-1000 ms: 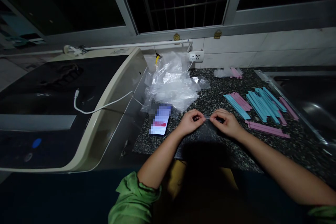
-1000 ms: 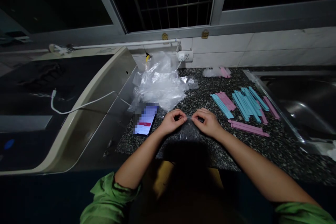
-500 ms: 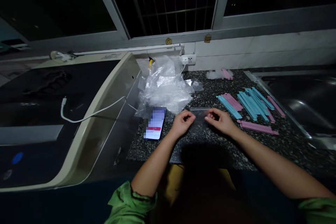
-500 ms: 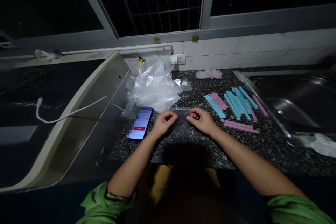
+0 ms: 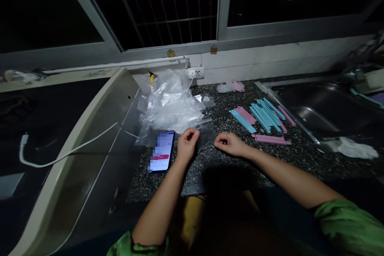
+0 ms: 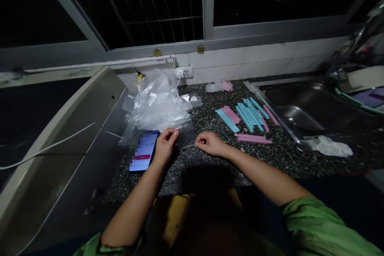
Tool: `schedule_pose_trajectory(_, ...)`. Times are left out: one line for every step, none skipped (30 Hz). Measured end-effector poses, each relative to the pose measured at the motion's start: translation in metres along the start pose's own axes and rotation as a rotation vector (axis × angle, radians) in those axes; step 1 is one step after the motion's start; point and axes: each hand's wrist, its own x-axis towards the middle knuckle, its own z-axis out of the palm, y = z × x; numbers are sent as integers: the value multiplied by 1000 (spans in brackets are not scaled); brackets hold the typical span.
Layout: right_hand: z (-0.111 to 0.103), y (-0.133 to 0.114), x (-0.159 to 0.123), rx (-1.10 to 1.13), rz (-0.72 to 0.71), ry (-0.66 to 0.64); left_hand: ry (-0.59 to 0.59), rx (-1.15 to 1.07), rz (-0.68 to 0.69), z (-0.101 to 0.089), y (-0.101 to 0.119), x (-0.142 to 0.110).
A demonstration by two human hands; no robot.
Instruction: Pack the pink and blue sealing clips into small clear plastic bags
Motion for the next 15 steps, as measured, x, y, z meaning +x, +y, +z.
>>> schedule_pose_trajectory(2,1,0,-21,-11,3,7,1,1,0,0,0)
schedule_pose_trajectory(4,1,0,-38,-17,4,13,0,1,0,-1,0)
schedule_pose_trajectory(5,0,0,-50,-21,3,20,-1,-2,0,-1,0)
schedule_pose_trajectory(5,-1,0,-61,-25,3,30,-5,-9,-1,-2,0)
schedule_pose_trajectory(2,-3,0,-78,-31,2,39,-15,-19,-1,-3,0)
schedule_pose_trajectory(-4,-5,0,-110,-40,6,44,-30,-31,-1,-4,1)
schedule_pose_trajectory(-13,-7,-1,-154,-46,18,42,-51,-42,-2,-5,1)
schedule_pose_trajectory(-25,-8,-2,-217,-55,35,32,-76,-50,-2,-6,1)
schedule_pose_trajectory(-40,-8,-5,-318,-57,60,18,-101,-55,-2,-7,2)
schedule_pose_trajectory(-57,-8,-9,-410,-40,88,2,-127,-58,-3,-8,2)
schedule_pose_trajectory(-75,-5,-14,-493,-13,103,-11,-151,-57,-3,-9,3)
schedule_pose_trajectory(-93,-1,-22,-572,16,128,-18,-173,-54,-3,-10,3)
schedule_pose_trajectory(-109,4,-31,-652,42,143,-21,-190,-51,-3,-10,3)
schedule_pose_trajectory(-122,10,-43,-717,65,159,-22,-203,-48,-3,-9,3)
schedule_pose_trajectory(-132,16,-55,-757,83,160,-21,-211,-48,-3,-8,3)
